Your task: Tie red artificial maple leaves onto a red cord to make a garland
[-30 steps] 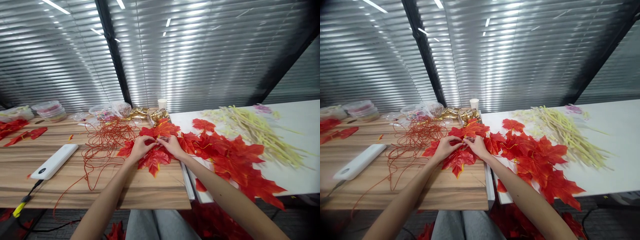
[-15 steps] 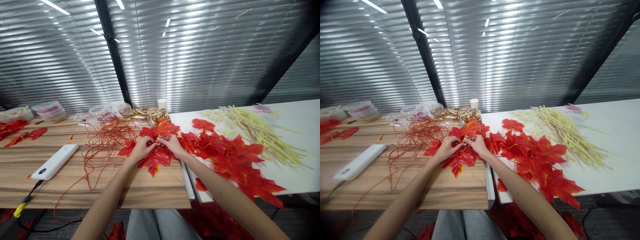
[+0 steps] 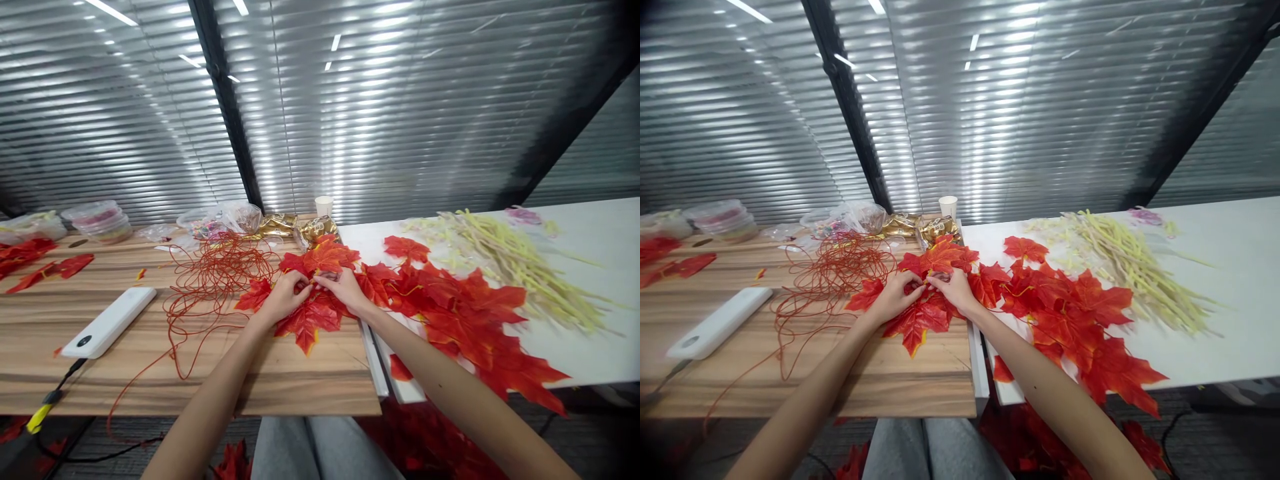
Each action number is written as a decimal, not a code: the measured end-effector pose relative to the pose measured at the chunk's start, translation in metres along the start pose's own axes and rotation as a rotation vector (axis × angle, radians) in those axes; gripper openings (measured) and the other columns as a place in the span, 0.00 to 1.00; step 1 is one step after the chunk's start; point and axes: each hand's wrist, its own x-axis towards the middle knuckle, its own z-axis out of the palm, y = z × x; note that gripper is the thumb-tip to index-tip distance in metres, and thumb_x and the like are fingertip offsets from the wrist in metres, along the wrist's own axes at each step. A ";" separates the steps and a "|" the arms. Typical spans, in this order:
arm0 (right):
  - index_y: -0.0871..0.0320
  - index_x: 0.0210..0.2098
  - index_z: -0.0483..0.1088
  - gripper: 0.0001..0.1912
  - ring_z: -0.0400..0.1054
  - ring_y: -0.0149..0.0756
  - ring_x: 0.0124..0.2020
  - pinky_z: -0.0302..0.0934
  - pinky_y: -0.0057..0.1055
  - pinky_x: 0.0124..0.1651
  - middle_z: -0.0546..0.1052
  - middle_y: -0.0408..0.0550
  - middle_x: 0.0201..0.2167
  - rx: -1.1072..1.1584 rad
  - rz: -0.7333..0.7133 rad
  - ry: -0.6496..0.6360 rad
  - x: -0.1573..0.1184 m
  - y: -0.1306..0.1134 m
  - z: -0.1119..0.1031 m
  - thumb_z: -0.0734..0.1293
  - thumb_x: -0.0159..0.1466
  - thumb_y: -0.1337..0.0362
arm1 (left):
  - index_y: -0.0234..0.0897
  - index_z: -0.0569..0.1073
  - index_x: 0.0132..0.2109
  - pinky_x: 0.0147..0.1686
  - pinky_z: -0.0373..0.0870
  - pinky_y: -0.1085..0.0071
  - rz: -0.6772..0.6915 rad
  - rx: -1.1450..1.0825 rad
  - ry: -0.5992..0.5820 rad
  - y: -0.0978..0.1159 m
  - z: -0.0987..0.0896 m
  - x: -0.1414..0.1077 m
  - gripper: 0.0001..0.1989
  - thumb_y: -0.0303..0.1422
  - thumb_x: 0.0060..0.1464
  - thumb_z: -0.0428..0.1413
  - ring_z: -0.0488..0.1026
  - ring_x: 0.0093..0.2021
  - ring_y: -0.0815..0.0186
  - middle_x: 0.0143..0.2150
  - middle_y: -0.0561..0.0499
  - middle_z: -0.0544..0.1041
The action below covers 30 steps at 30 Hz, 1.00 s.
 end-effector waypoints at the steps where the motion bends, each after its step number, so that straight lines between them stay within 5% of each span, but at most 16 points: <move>1: 0.62 0.27 0.71 0.13 0.69 0.33 0.25 0.62 0.30 0.32 0.75 0.47 0.23 -0.003 0.003 -0.001 0.000 0.000 0.000 0.71 0.46 0.59 | 0.33 0.70 0.33 0.33 0.64 0.72 0.003 0.001 -0.002 0.000 0.000 0.000 0.06 0.31 0.52 0.50 0.68 0.31 0.68 0.31 0.49 0.72; 30: 0.62 0.28 0.71 0.15 0.71 0.39 0.29 0.65 0.35 0.37 0.77 0.51 0.26 -0.089 -0.023 -0.016 0.001 0.006 -0.001 0.69 0.49 0.55 | 0.34 0.70 0.36 0.34 0.67 0.73 -0.016 -0.093 0.015 0.001 0.000 0.001 0.06 0.29 0.50 0.51 0.71 0.31 0.69 0.31 0.50 0.75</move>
